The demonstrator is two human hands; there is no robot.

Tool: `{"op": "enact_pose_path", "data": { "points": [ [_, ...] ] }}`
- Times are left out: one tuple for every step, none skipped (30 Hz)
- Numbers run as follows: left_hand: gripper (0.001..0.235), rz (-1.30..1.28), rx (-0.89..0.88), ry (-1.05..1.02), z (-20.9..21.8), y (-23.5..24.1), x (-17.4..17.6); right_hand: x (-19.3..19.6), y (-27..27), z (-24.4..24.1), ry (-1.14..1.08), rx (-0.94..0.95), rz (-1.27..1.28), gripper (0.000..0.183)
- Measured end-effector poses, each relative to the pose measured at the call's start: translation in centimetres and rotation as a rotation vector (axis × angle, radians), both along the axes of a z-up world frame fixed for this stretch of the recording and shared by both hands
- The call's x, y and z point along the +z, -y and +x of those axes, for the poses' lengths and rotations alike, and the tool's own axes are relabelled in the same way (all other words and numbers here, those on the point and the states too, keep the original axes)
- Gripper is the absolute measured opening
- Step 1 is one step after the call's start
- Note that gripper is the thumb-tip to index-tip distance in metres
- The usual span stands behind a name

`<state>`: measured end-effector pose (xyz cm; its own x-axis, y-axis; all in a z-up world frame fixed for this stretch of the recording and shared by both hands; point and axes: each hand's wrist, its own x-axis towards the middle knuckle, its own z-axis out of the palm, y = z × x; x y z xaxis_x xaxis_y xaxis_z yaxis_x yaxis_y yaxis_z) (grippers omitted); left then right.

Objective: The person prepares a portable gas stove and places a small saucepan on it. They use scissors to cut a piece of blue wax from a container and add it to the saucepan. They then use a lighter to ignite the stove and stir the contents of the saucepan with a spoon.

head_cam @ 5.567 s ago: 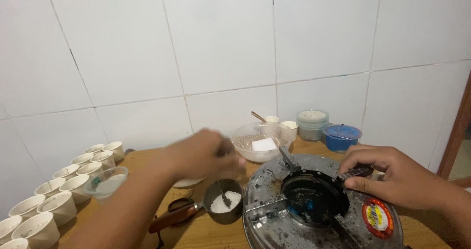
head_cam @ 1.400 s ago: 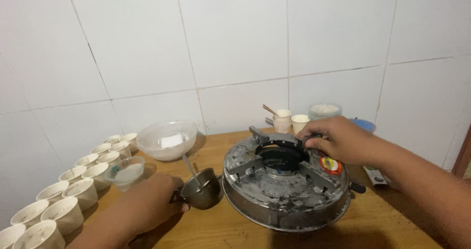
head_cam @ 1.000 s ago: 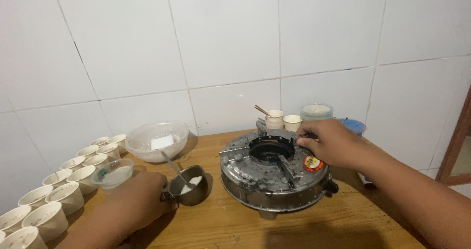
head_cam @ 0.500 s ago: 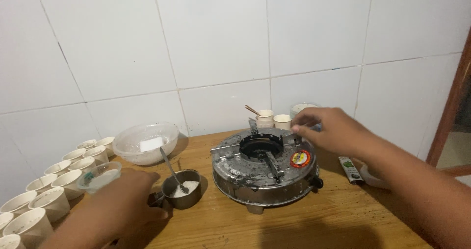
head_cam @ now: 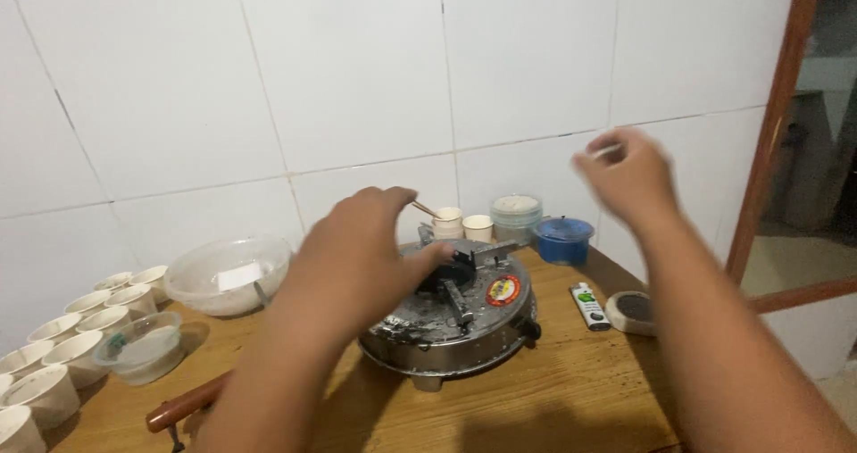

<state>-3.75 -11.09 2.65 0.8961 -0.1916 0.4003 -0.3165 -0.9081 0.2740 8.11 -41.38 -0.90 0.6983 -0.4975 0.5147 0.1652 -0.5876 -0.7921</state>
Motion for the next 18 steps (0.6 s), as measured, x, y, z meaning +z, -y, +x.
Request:
{"op": "enact_pose_path", "data": {
  "points": [
    [0.073,-0.001,-0.006,0.002,0.5,0.6,-0.4,-0.7,-0.4,-0.2,0.002,-0.006,-0.001,0.022],
    [0.069,-0.032,-0.021,0.033,1.1,1.2,-0.9,-1.5,-0.7,-0.4,-0.195,-0.037,-0.162,0.039],
    [0.065,-0.064,-0.029,0.064,1.5,1.6,-1.4,-2.3,-1.4,-0.5,-0.392,-0.064,-0.322,0.057],
    [0.065,-0.067,-0.029,0.065,1.9,1.4,-1.8,-2.6,-1.1,-0.5,-0.391,-0.065,-0.325,0.057],
    [0.059,-0.030,-0.068,0.142,2.3,1.2,-2.4,-3.2,-1.0,-0.5,-0.408,-0.019,-0.405,0.060],
    [0.054,0.008,-0.109,0.219,2.7,1.0,-2.9,-3.7,-0.9,-0.5,-0.424,0.028,-0.486,0.064],
    [0.054,0.009,-0.110,0.219,3.0,0.7,-3.3,-3.6,-1.0,-0.7,-0.424,0.027,-0.485,0.064],
    [0.051,0.063,-0.085,0.202,3.4,0.4,-3.6,-3.5,-1.2,-1.0,-0.414,0.033,-0.496,0.064],
    [0.049,0.118,-0.055,0.185,3.7,0.0,-3.9,-3.4,-1.5,-1.2,-0.404,0.043,-0.508,0.063],
    [0.049,0.118,-0.052,0.184,3.8,-0.4,-4.1,-3.1,-2.0,-1.2,-0.403,0.046,-0.508,0.063],
    [0.048,0.139,-0.031,0.146,3.9,-0.8,-4.3,-2.8,-2.5,-1.2,-0.329,0.036,-0.564,0.052],
    [0.047,0.159,-0.009,0.107,4.0,-1.1,-4.4,-2.5,-2.9,-1.3,-0.254,0.026,-0.620,0.041],
    [0.047,0.160,-0.010,0.109,4.1,-1.4,-4.5,-2.4,-4.3,-2.5,-0.253,0.024,-0.618,0.041],
    [0.043,0.187,-0.003,0.027,4.2,-1.6,-4.5,-2.4,-5.6,-3.6,-0.295,0.160,-0.527,0.039],
    [0.039,0.211,0.008,-0.054,4.2,-2.0,-4.5,-2.2,-7.1,-4.7,-0.331,0.297,-0.438,0.039],
    [0.039,0.210,0.011,-0.051,4.4,-2.2,-4.7,-2.6,-6.8,-3.5,-0.328,0.298,-0.440,0.039],
    [0.036,0.219,0.024,-0.069,4.5,-2.5,-4.9,-3.1,-6.7,-2.3,-0.343,0.406,-0.436,0.043],
    [0.034,0.228,0.037,-0.088,4.7,-2.8,-5.2,-3.6,-6.5,-1.1,-0.358,0.513,-0.431,0.048]
  ]
}}
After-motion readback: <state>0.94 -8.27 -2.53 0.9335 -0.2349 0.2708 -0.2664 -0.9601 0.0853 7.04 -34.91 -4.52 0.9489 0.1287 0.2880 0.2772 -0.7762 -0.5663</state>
